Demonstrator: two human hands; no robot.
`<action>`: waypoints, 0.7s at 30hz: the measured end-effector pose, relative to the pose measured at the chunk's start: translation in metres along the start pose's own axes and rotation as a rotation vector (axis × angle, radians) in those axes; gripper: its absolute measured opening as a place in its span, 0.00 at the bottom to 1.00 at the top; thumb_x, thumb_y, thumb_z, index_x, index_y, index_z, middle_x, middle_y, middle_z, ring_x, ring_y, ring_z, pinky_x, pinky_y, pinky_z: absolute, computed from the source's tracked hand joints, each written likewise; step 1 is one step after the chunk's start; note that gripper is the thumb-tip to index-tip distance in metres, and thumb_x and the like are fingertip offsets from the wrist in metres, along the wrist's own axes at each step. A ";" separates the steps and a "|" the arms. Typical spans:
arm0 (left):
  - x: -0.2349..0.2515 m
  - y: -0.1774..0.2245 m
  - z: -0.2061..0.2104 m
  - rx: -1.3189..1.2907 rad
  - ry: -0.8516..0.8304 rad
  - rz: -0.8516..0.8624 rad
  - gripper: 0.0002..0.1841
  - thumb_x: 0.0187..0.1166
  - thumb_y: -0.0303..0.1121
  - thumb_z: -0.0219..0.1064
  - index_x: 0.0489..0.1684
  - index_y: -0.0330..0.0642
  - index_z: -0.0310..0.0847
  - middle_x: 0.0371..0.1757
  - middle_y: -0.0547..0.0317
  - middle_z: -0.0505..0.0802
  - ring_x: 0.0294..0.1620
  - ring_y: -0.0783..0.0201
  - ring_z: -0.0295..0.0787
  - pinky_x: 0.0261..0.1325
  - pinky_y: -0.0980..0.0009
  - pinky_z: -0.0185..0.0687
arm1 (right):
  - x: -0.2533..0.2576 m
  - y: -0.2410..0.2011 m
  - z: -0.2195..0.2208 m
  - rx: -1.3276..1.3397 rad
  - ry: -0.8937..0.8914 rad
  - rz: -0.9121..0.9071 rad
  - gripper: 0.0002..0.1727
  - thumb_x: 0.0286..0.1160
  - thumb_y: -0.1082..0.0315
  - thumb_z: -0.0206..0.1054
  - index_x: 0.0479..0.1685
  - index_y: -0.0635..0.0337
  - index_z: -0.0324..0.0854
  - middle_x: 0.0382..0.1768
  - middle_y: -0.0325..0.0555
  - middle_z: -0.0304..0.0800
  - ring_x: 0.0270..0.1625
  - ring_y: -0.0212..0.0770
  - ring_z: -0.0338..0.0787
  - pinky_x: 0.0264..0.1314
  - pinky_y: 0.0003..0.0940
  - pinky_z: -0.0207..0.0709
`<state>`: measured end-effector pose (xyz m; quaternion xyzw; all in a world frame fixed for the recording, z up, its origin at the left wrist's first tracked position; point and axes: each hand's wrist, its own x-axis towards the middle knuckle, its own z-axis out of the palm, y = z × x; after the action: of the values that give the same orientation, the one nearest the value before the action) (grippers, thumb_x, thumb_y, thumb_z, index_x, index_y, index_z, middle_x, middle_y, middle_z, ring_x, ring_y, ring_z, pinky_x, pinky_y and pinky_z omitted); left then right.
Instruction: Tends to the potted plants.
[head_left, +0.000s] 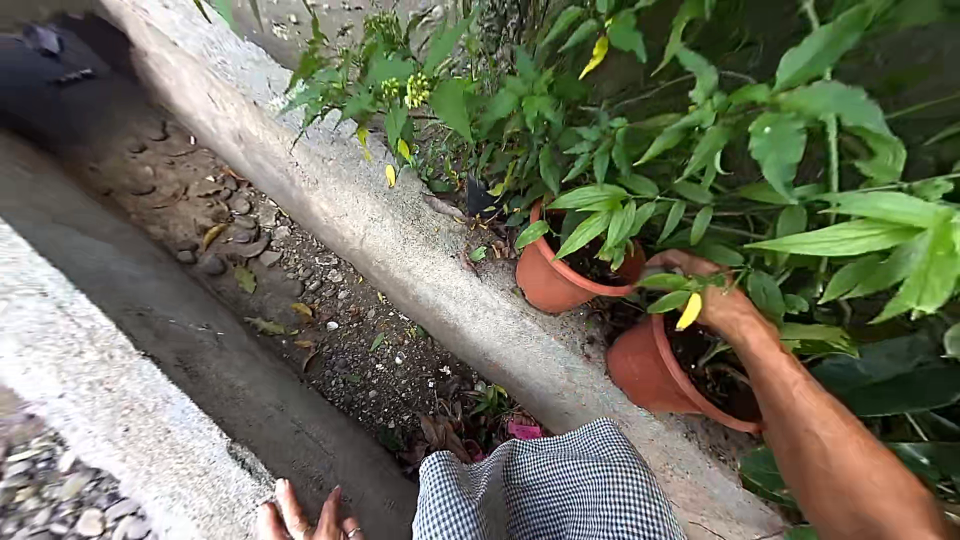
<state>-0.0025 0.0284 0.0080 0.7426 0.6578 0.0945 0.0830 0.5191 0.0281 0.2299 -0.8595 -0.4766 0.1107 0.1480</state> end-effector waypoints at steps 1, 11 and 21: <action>0.000 0.000 0.000 -0.006 -0.003 0.001 0.23 0.77 0.43 0.54 0.56 0.44 0.93 0.88 0.23 0.62 0.89 0.18 0.47 0.81 0.18 0.32 | 0.017 0.012 0.000 -0.017 0.006 0.047 0.16 0.84 0.77 0.62 0.66 0.76 0.78 0.61 0.76 0.85 0.66 0.70 0.85 0.74 0.66 0.71; -0.001 0.004 -0.004 -0.028 -0.027 -0.014 0.25 0.76 0.44 0.51 0.56 0.43 0.93 0.89 0.21 0.59 0.89 0.15 0.43 0.81 0.18 0.32 | 0.105 0.069 0.032 -0.207 0.218 0.260 0.29 0.90 0.64 0.56 0.82 0.80 0.64 0.79 0.82 0.69 0.85 0.75 0.67 0.87 0.69 0.54; -0.002 -0.004 0.004 -0.015 -0.001 0.007 0.26 0.75 0.45 0.49 0.56 0.45 0.93 0.89 0.22 0.60 0.89 0.15 0.43 0.80 0.18 0.32 | 0.063 0.075 0.008 -0.216 -0.084 0.186 0.25 0.89 0.68 0.59 0.82 0.69 0.70 0.75 0.77 0.76 0.80 0.74 0.74 0.83 0.71 0.59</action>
<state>-0.0055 0.0272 0.0031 0.7442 0.6546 0.0992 0.0888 0.6082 0.0454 0.1926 -0.9055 -0.4098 0.1078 0.0238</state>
